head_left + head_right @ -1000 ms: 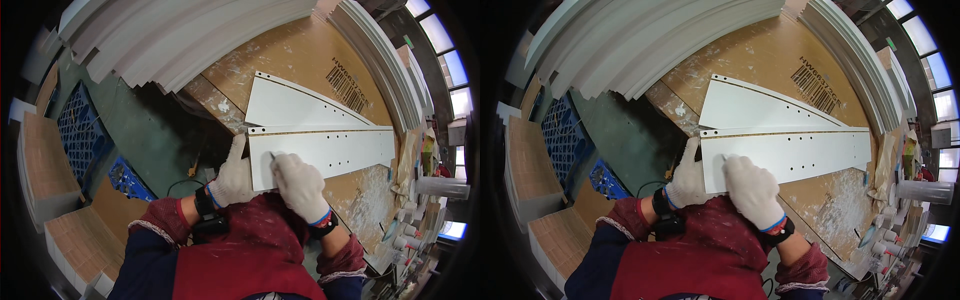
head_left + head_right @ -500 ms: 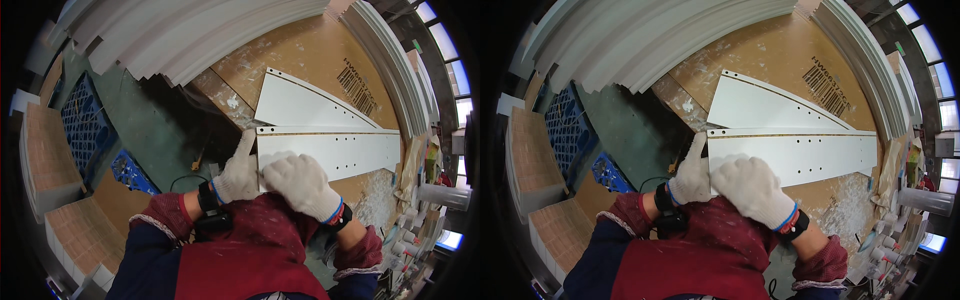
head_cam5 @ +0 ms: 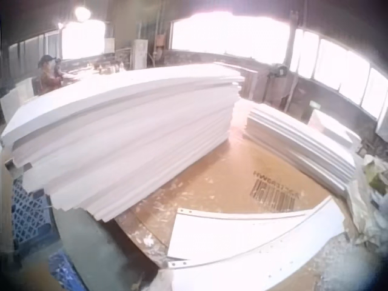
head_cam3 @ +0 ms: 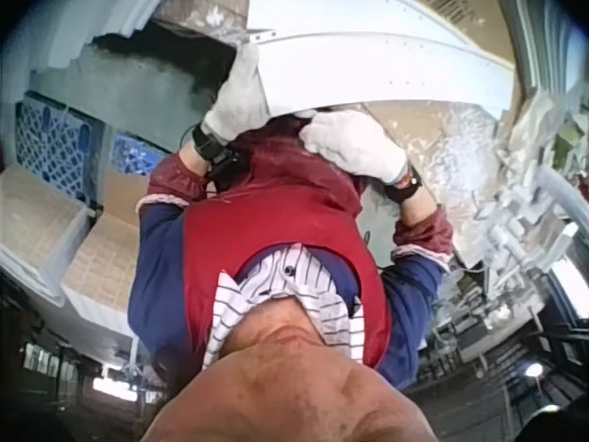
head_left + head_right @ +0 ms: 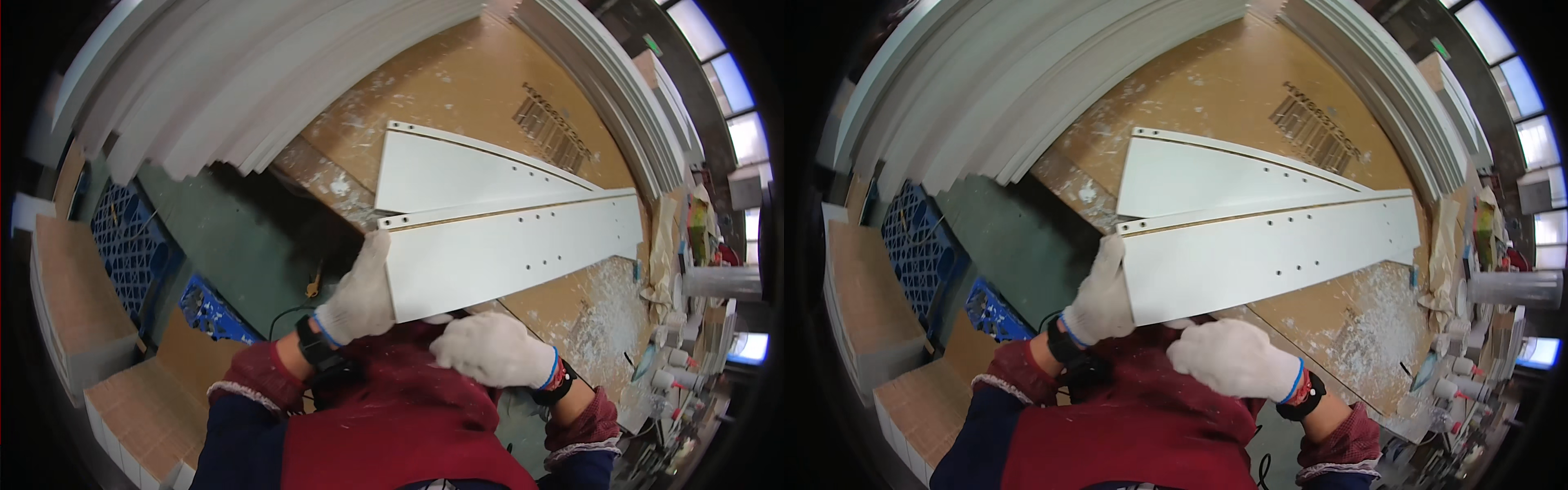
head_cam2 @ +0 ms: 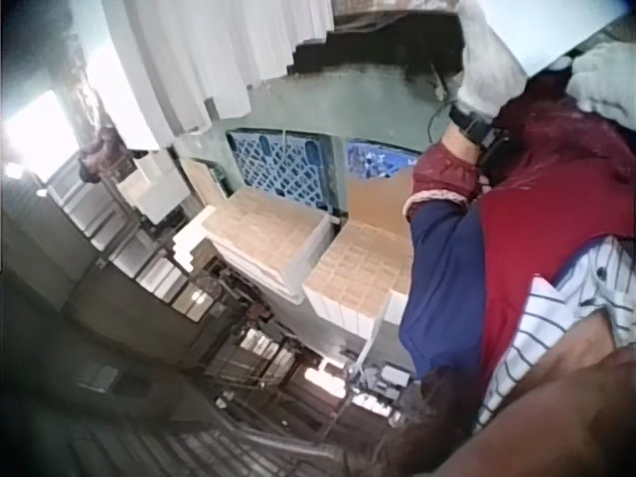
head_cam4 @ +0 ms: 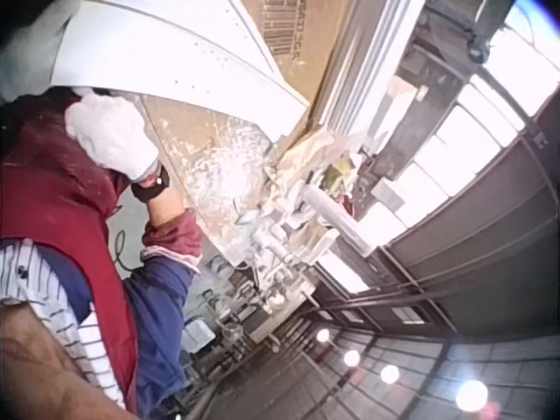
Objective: The person wipes the surface of white rectangular panels with a cloth. They handle the panels one at a time, flipping them over to clean both sides, and then stack them on a pile on the table.
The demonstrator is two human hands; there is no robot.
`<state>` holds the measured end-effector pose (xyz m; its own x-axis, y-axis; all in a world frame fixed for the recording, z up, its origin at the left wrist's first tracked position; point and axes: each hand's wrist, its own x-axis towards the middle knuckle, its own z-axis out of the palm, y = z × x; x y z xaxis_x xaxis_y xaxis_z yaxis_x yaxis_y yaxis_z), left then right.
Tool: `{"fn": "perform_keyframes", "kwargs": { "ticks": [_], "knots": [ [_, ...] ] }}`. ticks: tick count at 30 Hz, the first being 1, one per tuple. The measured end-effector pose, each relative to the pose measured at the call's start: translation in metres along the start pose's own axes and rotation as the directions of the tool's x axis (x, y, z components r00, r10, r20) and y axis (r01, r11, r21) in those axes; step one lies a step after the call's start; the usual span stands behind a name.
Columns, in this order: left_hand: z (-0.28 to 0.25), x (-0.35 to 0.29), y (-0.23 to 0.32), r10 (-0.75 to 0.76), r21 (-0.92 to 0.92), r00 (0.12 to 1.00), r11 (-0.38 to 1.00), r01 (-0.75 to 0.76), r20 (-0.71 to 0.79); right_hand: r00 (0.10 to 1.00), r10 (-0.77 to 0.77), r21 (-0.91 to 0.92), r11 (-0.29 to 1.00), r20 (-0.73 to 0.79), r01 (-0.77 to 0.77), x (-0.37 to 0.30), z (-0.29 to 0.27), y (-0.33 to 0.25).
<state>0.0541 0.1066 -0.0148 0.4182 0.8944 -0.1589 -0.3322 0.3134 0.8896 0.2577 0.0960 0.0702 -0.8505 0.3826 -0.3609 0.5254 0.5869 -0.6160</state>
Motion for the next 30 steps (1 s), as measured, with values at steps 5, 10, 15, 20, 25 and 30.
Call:
{"fn": "perform_keyframes", "kwargs": {
  "ticks": [5, 10, 15, 20, 25, 30],
  "knots": [
    [-0.029, -0.028, 0.036, -0.286, 0.123, 0.926, 0.938, 0.323, -0.247, 0.522, 0.766, 0.761, 0.576, -0.375, -0.298, -0.071, 0.025, 0.028],
    [-0.026, -0.044, 0.046, 0.442, 0.966, 0.872, 0.044, -0.254, 0.209, 0.363, 0.870, 0.903, 0.405, -0.332, -0.144, -0.097, 0.054, 0.037],
    [0.013, -0.002, 0.040, 0.249, 0.793, 0.756, -0.271, -0.546, 0.606, 0.288, 0.896, 0.903, 0.395, -0.338, -0.171, -0.106, 0.029, 0.047],
    [0.009, 0.008, 0.021, 0.383, 0.714, 0.606, -0.295, -0.635, 0.697, 0.141, 0.743, 0.598, 0.623, -0.654, -0.504, -0.101, -0.022, 0.089],
    [0.023, -0.001, 0.001, 0.408, 0.638, 0.532, -0.187, -0.747, 0.742, 0.237, 0.637, 0.239, 0.568, -0.733, -0.788, -0.079, -0.046, 0.144],
    [0.025, 0.004, -0.013, 0.520, 0.640, 0.515, -0.081, -0.764, 0.681, 0.428, 0.517, -0.034, 0.608, -0.741, -0.793, -0.021, -0.043, 0.110]
  ]
}}
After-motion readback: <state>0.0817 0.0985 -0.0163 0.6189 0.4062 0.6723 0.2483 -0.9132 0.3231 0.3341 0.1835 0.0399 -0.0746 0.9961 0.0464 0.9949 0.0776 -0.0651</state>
